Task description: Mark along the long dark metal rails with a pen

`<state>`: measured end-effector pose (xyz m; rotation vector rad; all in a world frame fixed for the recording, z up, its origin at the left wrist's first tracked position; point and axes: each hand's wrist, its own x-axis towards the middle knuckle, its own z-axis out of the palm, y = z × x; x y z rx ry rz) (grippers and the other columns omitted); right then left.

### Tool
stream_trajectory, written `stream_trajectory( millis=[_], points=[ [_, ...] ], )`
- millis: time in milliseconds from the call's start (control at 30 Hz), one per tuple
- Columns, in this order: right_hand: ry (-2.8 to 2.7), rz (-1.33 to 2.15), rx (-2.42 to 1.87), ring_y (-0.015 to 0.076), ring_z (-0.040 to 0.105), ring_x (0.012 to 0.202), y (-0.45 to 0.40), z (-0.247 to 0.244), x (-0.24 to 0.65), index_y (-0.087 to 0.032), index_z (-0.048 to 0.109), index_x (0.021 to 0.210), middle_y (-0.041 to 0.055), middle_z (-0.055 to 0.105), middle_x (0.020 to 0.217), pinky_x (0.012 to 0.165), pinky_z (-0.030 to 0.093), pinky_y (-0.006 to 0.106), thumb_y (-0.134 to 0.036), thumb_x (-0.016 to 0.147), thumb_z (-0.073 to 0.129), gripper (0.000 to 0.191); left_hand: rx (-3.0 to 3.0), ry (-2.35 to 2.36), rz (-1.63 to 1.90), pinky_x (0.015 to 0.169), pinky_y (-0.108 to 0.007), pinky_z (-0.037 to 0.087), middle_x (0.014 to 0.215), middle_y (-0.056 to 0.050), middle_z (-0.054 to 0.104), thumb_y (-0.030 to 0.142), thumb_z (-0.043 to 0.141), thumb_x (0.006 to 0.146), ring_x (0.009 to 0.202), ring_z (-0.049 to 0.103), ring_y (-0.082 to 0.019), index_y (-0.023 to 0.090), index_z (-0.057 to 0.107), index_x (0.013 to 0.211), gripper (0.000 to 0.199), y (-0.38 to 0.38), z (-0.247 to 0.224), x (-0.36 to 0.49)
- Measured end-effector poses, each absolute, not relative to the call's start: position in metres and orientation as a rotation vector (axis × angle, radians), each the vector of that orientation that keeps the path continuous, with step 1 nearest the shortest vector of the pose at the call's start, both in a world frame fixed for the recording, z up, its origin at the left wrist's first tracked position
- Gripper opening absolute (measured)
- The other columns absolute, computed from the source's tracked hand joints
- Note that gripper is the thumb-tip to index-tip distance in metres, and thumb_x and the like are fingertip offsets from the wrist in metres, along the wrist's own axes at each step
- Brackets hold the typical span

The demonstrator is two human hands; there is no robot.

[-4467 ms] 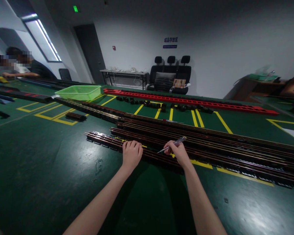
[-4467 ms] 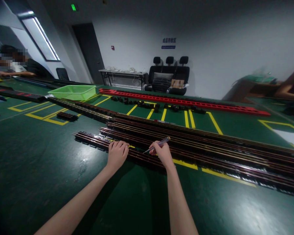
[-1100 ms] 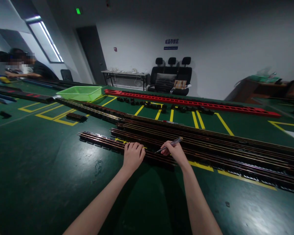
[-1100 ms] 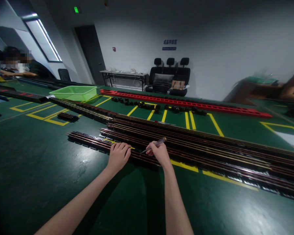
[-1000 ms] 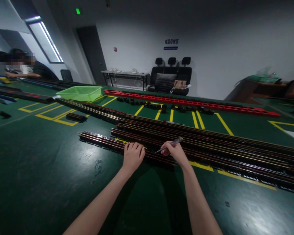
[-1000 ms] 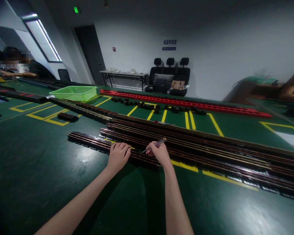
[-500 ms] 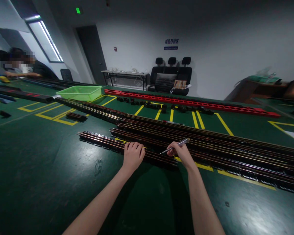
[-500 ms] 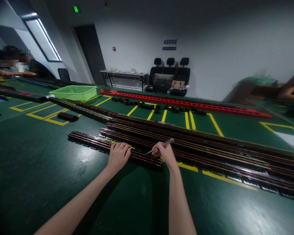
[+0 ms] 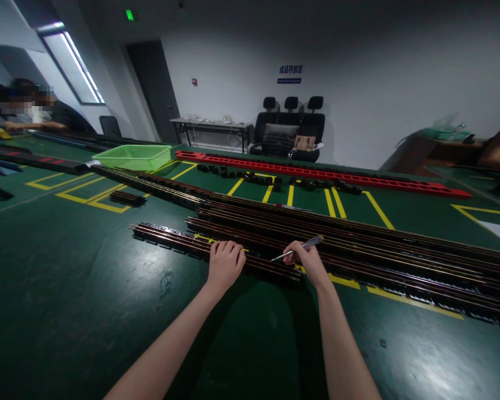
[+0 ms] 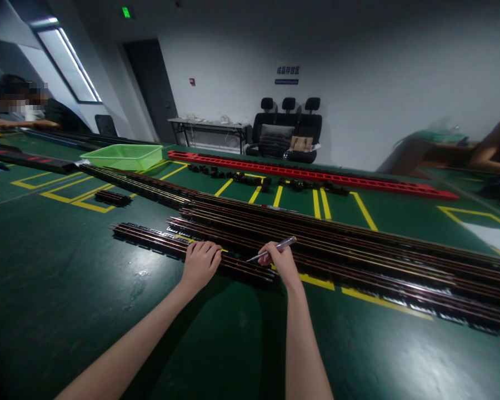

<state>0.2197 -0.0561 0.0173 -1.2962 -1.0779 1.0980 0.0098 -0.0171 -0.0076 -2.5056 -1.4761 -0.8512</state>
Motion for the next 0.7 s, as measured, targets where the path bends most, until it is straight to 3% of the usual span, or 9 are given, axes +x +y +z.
stream_trajectory(
  millis=[700],
  points=[
    [-1.102, 1.059, -1.191, 0.0102, 0.053, 0.047, -0.054, 0.005, 0.223, -0.012, 0.058, 0.058, 0.0029, 0.058, 0.050, 0.047, 0.040, 0.020, -0.030, 0.072, 0.050, 0.024, -2.487, -1.449, -0.866, 0.089, -0.039, 0.028, 0.087, -0.004, 0.060, 0.027, 0.036, 0.085, 0.088, 0.050, -0.020, 0.020, 0.060, 0.084, 0.025, -0.016, -0.010, 0.010]
  ],
)
